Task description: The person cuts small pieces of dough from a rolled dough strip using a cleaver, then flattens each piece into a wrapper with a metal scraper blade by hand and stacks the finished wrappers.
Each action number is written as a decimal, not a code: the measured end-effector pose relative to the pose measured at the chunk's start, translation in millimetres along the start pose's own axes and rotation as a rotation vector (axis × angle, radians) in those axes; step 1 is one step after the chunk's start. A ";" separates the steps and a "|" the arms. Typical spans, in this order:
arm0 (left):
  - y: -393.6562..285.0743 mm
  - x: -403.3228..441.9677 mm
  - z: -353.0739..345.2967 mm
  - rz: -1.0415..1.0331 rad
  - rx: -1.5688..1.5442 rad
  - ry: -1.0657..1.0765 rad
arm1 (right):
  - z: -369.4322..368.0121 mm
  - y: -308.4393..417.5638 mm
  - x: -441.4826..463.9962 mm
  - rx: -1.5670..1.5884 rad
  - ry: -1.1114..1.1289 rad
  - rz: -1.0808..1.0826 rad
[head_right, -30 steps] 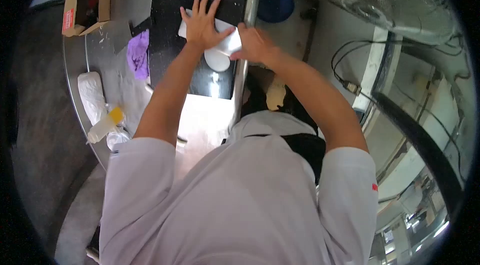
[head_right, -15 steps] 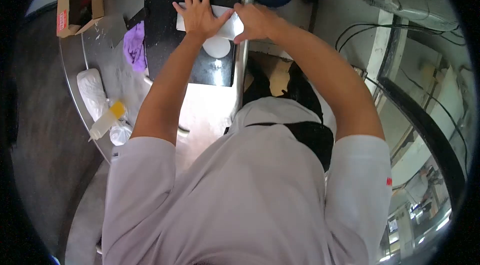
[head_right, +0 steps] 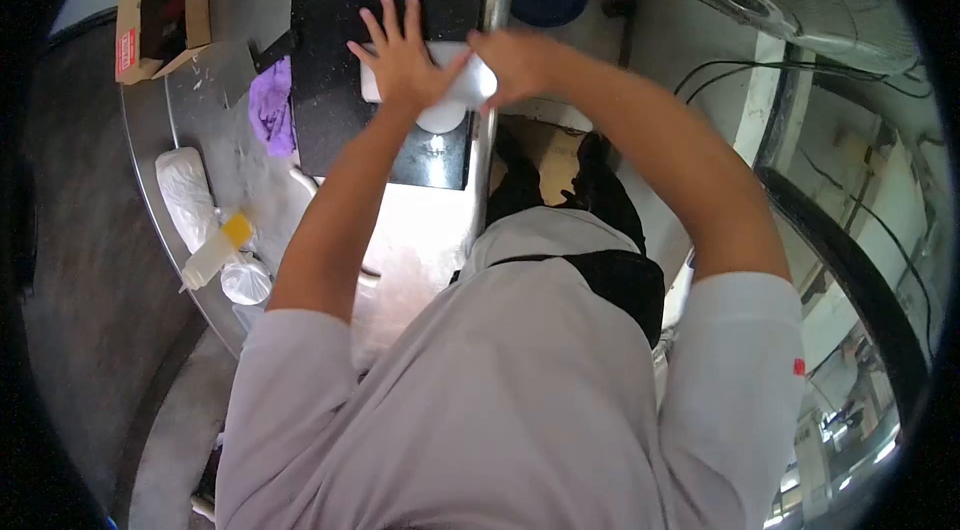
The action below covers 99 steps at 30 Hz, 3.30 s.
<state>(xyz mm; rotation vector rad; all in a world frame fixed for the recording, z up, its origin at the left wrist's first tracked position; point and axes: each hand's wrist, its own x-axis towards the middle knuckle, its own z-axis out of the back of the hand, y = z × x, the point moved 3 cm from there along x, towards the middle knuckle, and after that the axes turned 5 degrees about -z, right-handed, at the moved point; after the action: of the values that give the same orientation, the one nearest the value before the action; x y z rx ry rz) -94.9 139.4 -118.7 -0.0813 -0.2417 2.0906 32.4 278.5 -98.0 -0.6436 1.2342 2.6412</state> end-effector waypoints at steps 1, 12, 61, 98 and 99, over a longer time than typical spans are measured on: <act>-5.6 -10.7 1.3 -0.055 0.026 0.046 | -17.1 -2.3 -14.4 0.065 0.029 -0.041; 3.1 31.3 -0.6 -0.015 -0.020 -0.049 | 25.2 -5.8 6.4 -0.220 -0.104 -0.025; 13.9 43.3 -7.5 -0.506 -0.060 -0.108 | -18.4 -13.3 -0.7 0.014 -0.223 -0.113; 26.7 25.0 77.2 -0.331 -0.481 0.829 | -8.7 -44.8 -33.9 0.411 -0.369 -0.178; 24.9 29.1 77.9 -0.323 -0.497 0.838 | -18.8 -41.5 -13.7 0.438 -0.371 -0.181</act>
<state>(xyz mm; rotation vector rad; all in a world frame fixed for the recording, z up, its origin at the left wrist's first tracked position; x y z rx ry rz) -143.0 141.3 -46.4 -1.1074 -0.2290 1.4808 63.6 291.6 -131.4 -0.1723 1.4799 2.1131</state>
